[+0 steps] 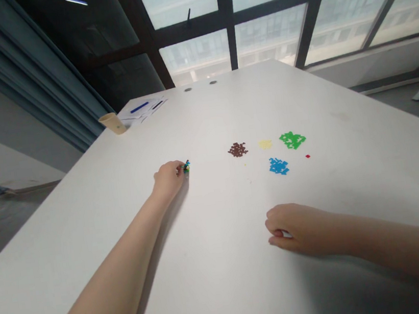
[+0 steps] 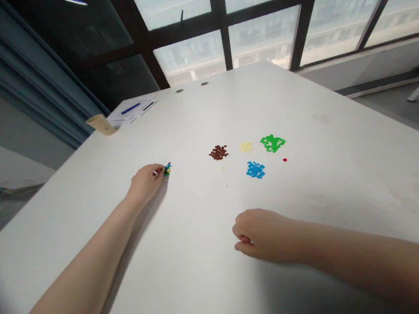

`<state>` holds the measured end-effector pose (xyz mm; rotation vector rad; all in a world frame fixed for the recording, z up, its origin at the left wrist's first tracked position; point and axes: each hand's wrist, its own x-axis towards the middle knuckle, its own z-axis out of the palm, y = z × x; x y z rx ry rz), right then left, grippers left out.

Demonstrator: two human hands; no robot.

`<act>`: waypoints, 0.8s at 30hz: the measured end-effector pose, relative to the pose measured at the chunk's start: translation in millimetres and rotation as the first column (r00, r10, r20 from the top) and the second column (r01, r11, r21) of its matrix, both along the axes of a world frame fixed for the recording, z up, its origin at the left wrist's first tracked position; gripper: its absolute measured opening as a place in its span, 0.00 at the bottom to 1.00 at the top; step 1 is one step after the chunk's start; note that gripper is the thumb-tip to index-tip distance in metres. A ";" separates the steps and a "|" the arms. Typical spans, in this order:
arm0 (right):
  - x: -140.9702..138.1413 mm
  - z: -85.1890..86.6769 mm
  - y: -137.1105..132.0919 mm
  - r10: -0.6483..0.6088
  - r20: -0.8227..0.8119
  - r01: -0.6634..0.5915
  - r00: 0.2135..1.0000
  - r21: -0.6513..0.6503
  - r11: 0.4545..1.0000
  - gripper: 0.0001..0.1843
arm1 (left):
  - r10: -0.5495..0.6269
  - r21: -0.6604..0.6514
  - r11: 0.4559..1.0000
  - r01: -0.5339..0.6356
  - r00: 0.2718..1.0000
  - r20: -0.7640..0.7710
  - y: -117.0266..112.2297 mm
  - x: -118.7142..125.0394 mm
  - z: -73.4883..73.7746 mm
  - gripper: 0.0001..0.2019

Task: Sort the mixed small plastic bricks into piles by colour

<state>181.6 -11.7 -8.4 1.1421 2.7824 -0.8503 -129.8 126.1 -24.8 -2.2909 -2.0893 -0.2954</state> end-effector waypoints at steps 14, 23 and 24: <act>-0.7 -1.7 1.0 -0.002 0.008 0.002 1.000 0.014 1.000 0.14 | -0.092 0.054 0.995 0.089 0.994 0.052 -2.7 6.0 3.7 0.11; -0.9 -2.9 1.1 -0.002 0.016 0.002 1.000 0.025 1.000 0.14 | -0.163 -0.083 0.883 0.462 0.468 0.869 -62.4 81.0 33.1 0.06; -1.0 -3.3 1.2 -0.005 0.015 0.004 1.000 0.028 1.000 0.14 | -0.118 -0.077 0.876 0.476 0.366 0.923 -72.6 90.4 33.3 0.05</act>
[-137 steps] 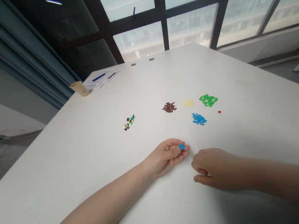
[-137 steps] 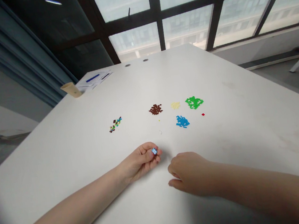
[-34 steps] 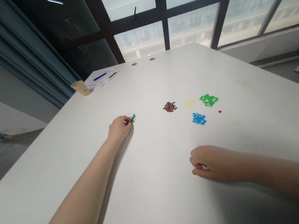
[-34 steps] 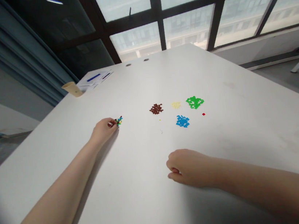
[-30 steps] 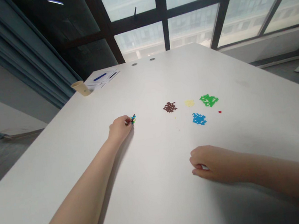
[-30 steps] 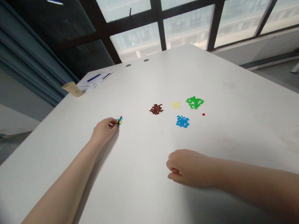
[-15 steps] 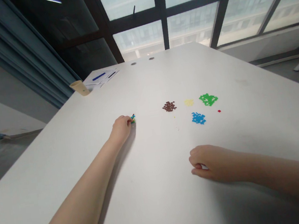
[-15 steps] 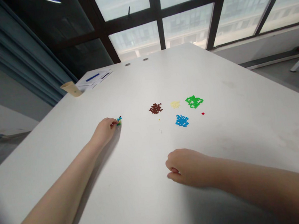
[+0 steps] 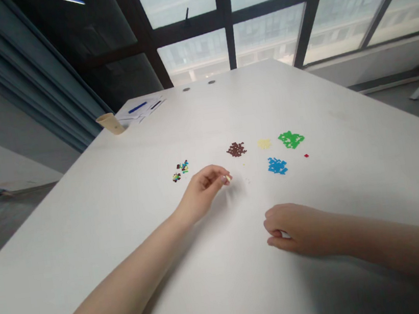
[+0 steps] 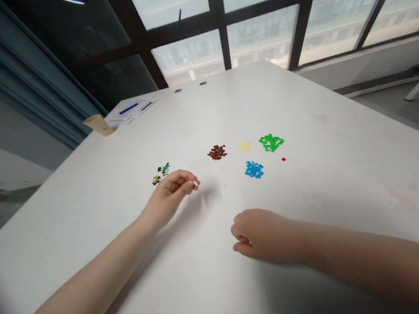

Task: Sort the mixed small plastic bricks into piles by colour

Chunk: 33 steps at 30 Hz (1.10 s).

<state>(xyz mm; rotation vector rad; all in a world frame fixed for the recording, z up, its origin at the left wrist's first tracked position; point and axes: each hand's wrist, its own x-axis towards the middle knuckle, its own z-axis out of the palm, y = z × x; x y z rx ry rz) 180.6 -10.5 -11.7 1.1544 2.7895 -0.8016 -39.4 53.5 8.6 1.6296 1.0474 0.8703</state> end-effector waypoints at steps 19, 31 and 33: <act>0.5 10.9 1.6 -0.219 -0.320 0.278 0.922 0.151 0.949 0.12 | -0.095 -0.323 0.893 0.312 0.834 0.543 -35.1 26.7 -18.1 0.11; -4.6 22.3 -0.4 -0.093 -0.646 0.232 0.758 0.135 0.963 0.07 | -0.206 -0.321 0.844 0.430 0.812 0.546 -44.2 32.3 -13.8 0.13; -5.3 21.3 -0.6 -0.092 -0.662 0.227 0.744 0.121 0.966 0.05 | -0.207 -0.322 0.840 0.437 0.806 0.555 -44.8 32.8 -14.0 0.13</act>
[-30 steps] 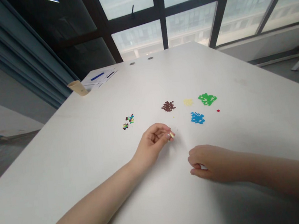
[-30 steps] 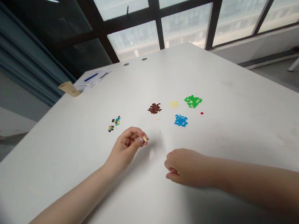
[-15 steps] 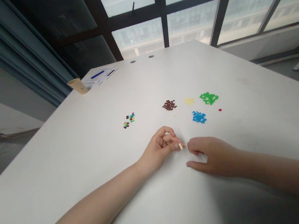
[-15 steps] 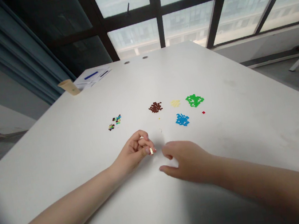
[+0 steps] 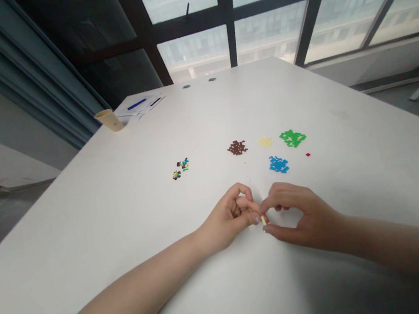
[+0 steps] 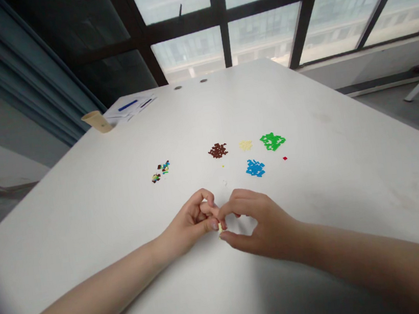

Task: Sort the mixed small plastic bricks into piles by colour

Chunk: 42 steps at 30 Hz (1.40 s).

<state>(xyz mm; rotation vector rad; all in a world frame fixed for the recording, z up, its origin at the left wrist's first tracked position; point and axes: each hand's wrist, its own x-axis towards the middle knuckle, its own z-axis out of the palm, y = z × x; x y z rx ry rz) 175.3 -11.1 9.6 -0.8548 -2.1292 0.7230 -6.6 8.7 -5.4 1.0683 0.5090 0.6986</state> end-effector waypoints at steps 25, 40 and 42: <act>63.8 -3.8 101.4 -0.613 0.321 0.587 0.722 0.183 0.788 0.11 | -0.157 0.367 0.827 0.425 0.802 -0.576 11.2 -8.2 -12.2 0.11; 50.4 -22.2 149.8 -0.557 0.700 0.753 0.447 0.041 0.656 0.13 | -0.164 0.361 0.838 0.409 0.820 -0.548 11.7 -10.0 -11.7 0.09; 50.6 -22.5 150.4 -0.554 0.703 0.754 0.447 0.036 0.656 0.14 | -0.164 0.358 0.841 0.406 0.821 -0.546 11.3 -10.5 -11.4 0.09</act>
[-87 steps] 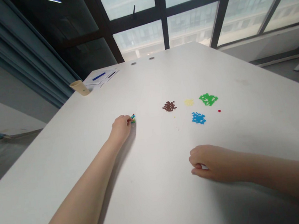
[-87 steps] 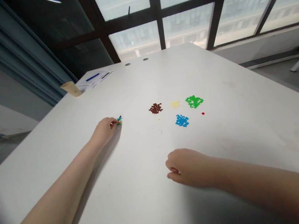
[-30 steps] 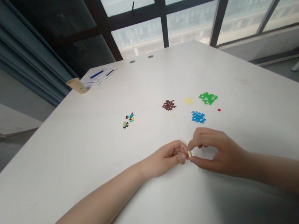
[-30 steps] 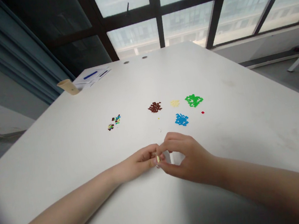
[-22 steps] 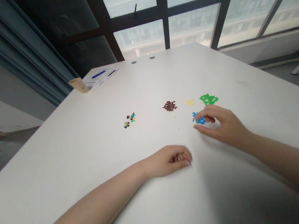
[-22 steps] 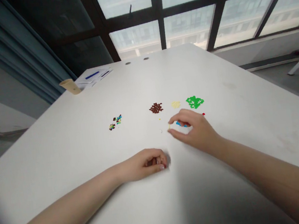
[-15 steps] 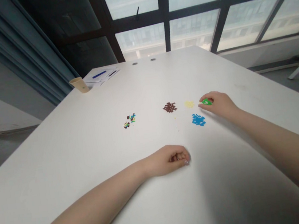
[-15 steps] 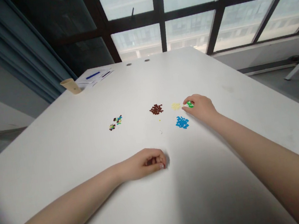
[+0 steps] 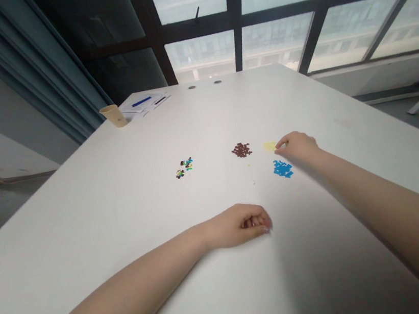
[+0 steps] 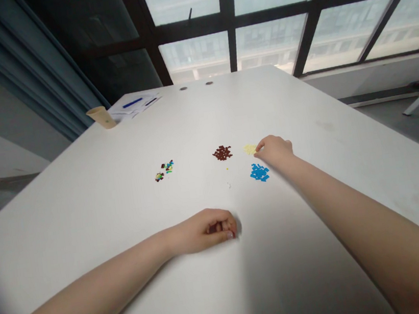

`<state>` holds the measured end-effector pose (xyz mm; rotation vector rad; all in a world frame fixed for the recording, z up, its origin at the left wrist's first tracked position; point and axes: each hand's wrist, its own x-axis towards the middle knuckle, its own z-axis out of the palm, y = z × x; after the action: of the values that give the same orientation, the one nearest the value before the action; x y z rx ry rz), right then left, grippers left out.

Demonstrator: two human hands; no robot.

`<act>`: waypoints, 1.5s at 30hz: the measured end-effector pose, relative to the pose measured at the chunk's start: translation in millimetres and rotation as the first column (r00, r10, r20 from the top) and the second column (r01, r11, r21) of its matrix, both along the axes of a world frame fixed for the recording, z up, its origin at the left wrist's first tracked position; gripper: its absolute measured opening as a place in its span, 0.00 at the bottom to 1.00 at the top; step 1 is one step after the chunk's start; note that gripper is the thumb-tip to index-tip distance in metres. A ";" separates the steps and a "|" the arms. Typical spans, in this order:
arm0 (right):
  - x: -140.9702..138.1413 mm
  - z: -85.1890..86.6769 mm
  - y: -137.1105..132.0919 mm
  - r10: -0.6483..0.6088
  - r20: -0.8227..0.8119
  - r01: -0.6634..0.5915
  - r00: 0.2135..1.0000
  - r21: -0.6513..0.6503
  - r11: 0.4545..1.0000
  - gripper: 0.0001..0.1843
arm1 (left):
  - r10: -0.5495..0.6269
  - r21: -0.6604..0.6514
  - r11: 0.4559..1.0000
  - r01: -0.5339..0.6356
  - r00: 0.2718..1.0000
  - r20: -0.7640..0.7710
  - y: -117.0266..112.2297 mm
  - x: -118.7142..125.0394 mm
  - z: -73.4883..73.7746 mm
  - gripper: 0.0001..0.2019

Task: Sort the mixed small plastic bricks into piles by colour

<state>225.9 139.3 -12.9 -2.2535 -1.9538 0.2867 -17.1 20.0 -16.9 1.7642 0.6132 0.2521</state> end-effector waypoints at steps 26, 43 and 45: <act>-53.3 10.5 -141.1 0.709 -0.225 -0.743 0.669 -0.215 0.633 0.09 | 0.778 0.716 0.625 -0.312 0.325 -0.538 104.7 -136.8 20.6 0.12; -54.2 9.6 -139.8 0.721 -0.215 -0.752 0.659 -0.216 0.623 0.11 | 0.665 0.241 0.740 -0.628 0.737 -0.122 75.9 -91.6 55.8 0.14; -54.7 9.5 -139.7 0.722 -0.210 -0.752 0.659 -0.217 0.622 0.11 | 0.609 -0.012 0.793 -0.609 0.793 0.014 62.0 -69.4 56.8 0.14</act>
<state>171.2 -0.4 -3.4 -1.3410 -2.8368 0.8037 -86.5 82.0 39.9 1.5044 1.1664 0.7102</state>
